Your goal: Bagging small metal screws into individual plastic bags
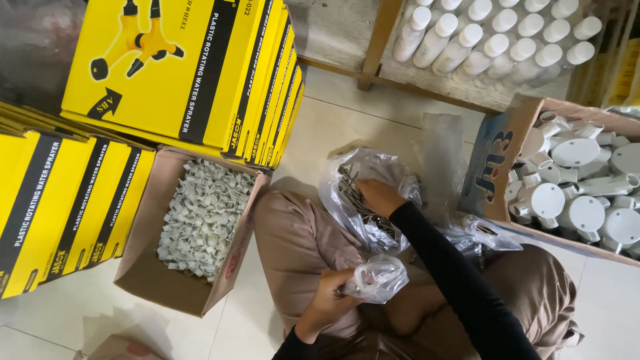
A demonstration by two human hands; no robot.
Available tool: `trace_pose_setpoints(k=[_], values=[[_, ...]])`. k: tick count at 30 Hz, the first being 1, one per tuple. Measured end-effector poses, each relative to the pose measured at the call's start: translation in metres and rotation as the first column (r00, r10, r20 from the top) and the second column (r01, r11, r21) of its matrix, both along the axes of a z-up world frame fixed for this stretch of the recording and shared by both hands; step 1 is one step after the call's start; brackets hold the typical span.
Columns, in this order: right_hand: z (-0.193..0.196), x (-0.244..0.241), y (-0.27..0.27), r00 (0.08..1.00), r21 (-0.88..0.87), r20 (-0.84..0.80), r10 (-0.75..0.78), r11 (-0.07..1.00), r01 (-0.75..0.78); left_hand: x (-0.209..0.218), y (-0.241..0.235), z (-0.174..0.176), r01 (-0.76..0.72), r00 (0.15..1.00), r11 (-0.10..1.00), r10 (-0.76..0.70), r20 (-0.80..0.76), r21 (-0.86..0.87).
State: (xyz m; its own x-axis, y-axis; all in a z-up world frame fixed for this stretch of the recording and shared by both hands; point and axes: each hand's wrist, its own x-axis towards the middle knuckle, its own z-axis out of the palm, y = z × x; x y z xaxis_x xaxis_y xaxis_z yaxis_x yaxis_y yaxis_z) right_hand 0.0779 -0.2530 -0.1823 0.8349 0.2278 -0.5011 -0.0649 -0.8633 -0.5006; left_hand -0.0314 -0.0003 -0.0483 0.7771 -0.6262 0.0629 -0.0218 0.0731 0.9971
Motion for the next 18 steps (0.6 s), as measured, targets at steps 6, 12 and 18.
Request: trace_pose_setpoints(k=[6, 12, 18], values=[[0.038, -0.001, -0.019, 0.967, 0.021, 0.254, 0.021, 0.999, -0.028, -0.001, 0.000, 0.011, 0.002, 1.000, 0.999, -0.003, -0.018, -0.042], [0.194, -0.034, -0.029, 0.801, -0.102, 0.586, 0.124, 0.992, -0.079, -0.008, -0.003, 0.018, -0.072, 0.983, 0.983, 0.042, -0.179, -0.168], [0.378, -0.092, -0.019, 0.775, 0.359, 0.618, -0.136, 0.925, -0.124, -0.008, -0.015, 0.079, -0.020, 0.992, 0.974, -0.008, -0.125, -0.226]])
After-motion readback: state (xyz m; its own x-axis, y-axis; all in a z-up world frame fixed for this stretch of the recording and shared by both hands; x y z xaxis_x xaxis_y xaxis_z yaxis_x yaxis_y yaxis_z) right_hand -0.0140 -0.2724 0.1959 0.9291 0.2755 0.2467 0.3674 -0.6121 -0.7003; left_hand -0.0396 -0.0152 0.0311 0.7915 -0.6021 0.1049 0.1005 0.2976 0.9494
